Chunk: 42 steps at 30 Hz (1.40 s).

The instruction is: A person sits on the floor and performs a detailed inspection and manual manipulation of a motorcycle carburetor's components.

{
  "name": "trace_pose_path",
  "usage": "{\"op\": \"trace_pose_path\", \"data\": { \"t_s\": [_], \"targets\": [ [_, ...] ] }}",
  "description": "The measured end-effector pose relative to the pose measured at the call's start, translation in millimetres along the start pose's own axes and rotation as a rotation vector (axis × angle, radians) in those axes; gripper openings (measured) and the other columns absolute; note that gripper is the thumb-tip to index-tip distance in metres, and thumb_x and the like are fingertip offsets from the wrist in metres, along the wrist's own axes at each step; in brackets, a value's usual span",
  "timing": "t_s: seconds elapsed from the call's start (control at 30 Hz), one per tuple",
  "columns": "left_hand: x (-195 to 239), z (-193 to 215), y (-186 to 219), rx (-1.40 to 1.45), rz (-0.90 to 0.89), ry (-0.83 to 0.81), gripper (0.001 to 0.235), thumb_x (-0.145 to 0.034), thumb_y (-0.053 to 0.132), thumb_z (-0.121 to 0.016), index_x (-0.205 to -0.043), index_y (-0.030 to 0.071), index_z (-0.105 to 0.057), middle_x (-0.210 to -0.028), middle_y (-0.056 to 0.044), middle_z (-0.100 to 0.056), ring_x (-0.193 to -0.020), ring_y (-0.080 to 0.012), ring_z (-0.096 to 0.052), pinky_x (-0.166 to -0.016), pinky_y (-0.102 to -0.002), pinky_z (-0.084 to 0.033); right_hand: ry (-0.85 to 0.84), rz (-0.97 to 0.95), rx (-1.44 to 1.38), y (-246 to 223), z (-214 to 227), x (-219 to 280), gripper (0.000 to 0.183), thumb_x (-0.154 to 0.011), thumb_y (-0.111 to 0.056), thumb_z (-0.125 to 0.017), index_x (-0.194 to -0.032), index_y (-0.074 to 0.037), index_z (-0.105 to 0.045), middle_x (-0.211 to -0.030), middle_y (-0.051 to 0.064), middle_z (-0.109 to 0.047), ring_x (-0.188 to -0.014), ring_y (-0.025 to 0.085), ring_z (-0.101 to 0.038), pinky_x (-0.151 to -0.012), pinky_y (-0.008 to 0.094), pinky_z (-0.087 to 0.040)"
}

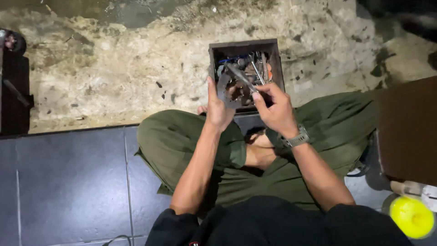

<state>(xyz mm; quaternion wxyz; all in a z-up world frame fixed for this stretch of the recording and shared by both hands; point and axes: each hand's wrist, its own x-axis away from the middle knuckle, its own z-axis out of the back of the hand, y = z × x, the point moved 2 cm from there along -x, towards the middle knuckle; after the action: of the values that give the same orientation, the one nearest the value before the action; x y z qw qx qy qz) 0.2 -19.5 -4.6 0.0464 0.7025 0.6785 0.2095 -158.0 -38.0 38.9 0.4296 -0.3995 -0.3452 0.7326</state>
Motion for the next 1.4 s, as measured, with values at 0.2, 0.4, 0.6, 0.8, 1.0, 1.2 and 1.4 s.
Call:
{"op": "trace_pose_path", "data": {
  "t_s": [0.2, 0.4, 0.6, 0.8, 1.0, 1.2, 1.4],
  "targets": [
    [43.9, 17.8, 32.4, -0.145, -0.099, 0.126, 0.080, -0.100, 0.072, -0.039, -0.149, 0.010, -0.052, -0.133, -0.019, -0.064, -0.121, -0.0383, -0.063, -0.107, -0.056, -0.051, 0.015, -0.121, -0.230, -16.2, -49.2, -5.8, 0.021, -0.102, -0.011, -0.068, -0.115, 0.004, -0.062, -0.087, 0.018, -0.068, -0.062, 0.018, -0.066, -0.057, 0.033, -0.055],
    [106.5, -20.1, 102.0, -1.085, -0.251, 0.242, 0.072, -0.109, 0.051, -0.020, -0.136, 0.001, -0.063, -0.135, -0.031, -0.061, -0.137, -0.0387, -0.050, -0.118, -0.051, -0.035, -0.106, -0.393, -0.657, -27.5, -92.5, 16.2, 0.014, -0.103, -0.011, -0.064, -0.101, 0.002, -0.061, -0.067, 0.006, -0.051, -0.041, 0.008, -0.052, -0.032, 0.022, -0.036],
    [10.8, 120.2, 219.3, -1.735, -0.248, 0.570, 0.059, -0.108, 0.043, -0.046, -0.158, 0.013, -0.037, -0.117, -0.023, -0.072, -0.118, -0.0452, -0.065, -0.103, -0.061, -0.045, -0.036, -0.504, -0.710, -34.4, -102.2, 10.6, 0.010, -0.101, -0.008, -0.065, -0.097, -0.001, -0.061, -0.065, 0.001, -0.044, -0.040, 0.007, -0.046, -0.033, 0.020, -0.033],
    [-59.4, 309.4, 353.2, -2.031, 0.186, 0.928, 0.079, -0.099, 0.054, -0.054, -0.162, 0.021, -0.021, -0.131, -0.032, -0.062, -0.128, -0.0478, -0.057, -0.103, -0.063, -0.041, 0.077, -0.557, -0.429, 15.3, -72.6, 3.7, 0.011, -0.104, -0.010, -0.061, -0.100, 0.000, -0.064, -0.062, 0.001, -0.040, -0.041, 0.009, -0.046, -0.035, 0.021, -0.033],
    [-77.8, 350.1, 386.5, -2.047, 0.289, 0.988, 0.079, -0.097, 0.054, -0.057, -0.162, 0.025, -0.021, -0.132, -0.032, -0.061, -0.124, -0.0506, -0.059, -0.099, -0.064, -0.045, 0.163, -0.693, -0.340, 46.0, -76.9, 1.9, 0.011, -0.105, -0.012, -0.057, -0.098, -0.004, -0.058, -0.056, 0.002, -0.039, -0.041, 0.009, -0.039, -0.038, 0.020, -0.027],
    [-100.2, 332.4, 397.7, -2.005, 0.346, 0.998, 0.076, -0.103, 0.050, -0.052, -0.161, 0.017, -0.016, -0.133, -0.035, -0.059, -0.127, -0.0521, -0.056, -0.101, -0.065, -0.043, 0.180, -0.745, -0.379, 89.5, -103.7, 0.2, 0.009, -0.105, -0.009, -0.056, -0.097, -0.006, -0.058, -0.059, 0.001, -0.041, -0.042, 0.010, -0.044, -0.036, 0.021, -0.033],
    [-110.4, 347.9, 416.0, -2.043, 0.400, 1.020, 0.079, -0.104, 0.051, -0.053, -0.162, 0.015, -0.012, -0.134, -0.034, -0.059, -0.127, -0.0517, -0.056, -0.101, -0.065, -0.044, 0.216, -0.746, -0.384, 105.7, -98.7, -0.1, 0.008, -0.105, -0.008, -0.056, -0.097, -0.006, -0.058, -0.059, 0.001, -0.040, -0.041, 0.010, -0.044, -0.035, 0.021, -0.033]
  ]
}}
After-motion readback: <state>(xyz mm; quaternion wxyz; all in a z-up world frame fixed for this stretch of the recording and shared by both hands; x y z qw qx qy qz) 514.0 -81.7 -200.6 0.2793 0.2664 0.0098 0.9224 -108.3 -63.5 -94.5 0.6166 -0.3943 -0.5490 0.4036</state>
